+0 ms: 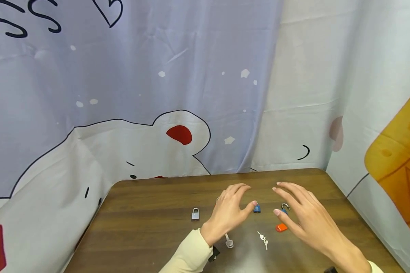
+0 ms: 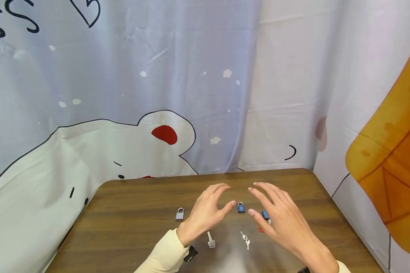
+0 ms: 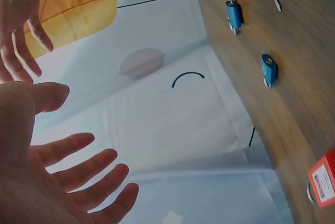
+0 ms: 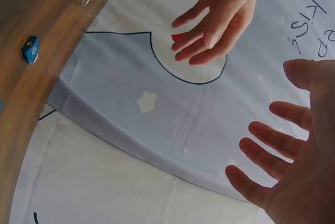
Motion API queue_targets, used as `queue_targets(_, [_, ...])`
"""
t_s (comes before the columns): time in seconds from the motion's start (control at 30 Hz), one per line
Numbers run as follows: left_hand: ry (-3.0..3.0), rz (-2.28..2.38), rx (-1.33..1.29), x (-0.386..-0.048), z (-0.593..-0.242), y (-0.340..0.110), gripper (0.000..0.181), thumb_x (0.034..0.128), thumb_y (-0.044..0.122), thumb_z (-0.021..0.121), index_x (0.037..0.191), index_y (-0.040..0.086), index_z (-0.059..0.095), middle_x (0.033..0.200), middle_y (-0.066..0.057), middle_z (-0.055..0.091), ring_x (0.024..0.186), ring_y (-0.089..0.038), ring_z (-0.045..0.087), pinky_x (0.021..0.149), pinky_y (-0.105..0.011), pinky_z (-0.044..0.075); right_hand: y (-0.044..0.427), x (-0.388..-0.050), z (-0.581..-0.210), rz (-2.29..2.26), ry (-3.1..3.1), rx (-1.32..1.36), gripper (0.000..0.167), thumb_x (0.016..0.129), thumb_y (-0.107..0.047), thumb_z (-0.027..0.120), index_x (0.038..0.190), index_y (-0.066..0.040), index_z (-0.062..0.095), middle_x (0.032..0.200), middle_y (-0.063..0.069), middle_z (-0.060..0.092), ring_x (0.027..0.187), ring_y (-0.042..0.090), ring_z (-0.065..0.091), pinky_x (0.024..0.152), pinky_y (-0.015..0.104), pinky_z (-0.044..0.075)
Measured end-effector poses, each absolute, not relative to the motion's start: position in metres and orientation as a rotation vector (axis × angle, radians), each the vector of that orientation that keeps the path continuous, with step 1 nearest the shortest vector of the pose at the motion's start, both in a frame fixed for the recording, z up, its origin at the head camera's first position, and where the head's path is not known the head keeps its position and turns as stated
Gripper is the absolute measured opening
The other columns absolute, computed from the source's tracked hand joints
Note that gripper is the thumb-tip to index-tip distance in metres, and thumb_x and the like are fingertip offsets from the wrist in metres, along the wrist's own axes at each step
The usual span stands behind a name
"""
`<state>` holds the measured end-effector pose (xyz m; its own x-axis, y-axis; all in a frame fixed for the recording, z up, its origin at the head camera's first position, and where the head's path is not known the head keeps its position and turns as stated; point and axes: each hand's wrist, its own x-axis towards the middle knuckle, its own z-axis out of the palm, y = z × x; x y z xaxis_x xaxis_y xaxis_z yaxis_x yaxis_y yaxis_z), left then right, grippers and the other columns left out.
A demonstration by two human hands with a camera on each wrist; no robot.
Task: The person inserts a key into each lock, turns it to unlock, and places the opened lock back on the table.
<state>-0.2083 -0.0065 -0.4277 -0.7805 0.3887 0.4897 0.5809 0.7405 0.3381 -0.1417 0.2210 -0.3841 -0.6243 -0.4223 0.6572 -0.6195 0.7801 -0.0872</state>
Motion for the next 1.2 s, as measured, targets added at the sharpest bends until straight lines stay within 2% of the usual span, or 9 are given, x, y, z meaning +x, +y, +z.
queue_targets(0.5, [-2.425,-0.609,-0.795,-0.191,-0.429,-0.042,0.049,0.0908,0.044,0.065,0.131,0.016,0.059,0.133,-0.001,0.060,0.127,-0.019,0.055,0.101,-0.040,0.048,0.215,-0.163,-0.396,0.419,-2.361,0.740,0.055,0.085,-0.028,0.074,0.135,-0.014,0.056,0.136,0.004,0.056,0.127,0.026,0.050,0.098,0.046,0.042])
queue_targets(0.73, [-2.397,-0.620,-0.769,-0.188,-0.440,-0.062,0.048,0.0895,0.039,0.068,0.131,0.016,0.060,0.133,0.000,0.060,0.127,-0.018,0.054,0.103,-0.039,0.047,0.214,-0.171,-0.418,0.352,-2.406,0.745,0.053,0.083,-0.031,0.076,0.130,-0.013,0.060,0.127,0.004,0.061,0.120,0.024,0.055,0.092,0.046,0.047])
queue_targets(0.97, [-2.370,-0.606,-0.760,-0.181,-0.452,-0.075,0.047,0.0875,0.037,0.069,0.129,0.016,0.061,0.131,-0.001,0.061,0.125,-0.018,0.056,0.099,-0.039,0.048,0.210,-0.178,-0.444,0.290,-2.485,0.725,0.047,0.081,-0.032,0.078,0.120,-0.011,0.064,0.114,0.003,0.066,0.108,0.025,0.062,0.082,0.044,0.052])
queue_targets(1.2, [-2.362,-0.577,-0.779,-0.176,-0.460,-0.079,0.046,0.0863,0.034,0.070,0.127,0.015,0.062,0.130,-0.002,0.062,0.124,-0.019,0.057,0.099,-0.040,0.048,0.204,-0.181,-0.467,0.257,-2.637,0.657,0.043,0.082,-0.037,0.077,0.115,-0.012,0.067,0.107,0.002,0.069,0.100,0.024,0.065,0.081,0.044,0.054])
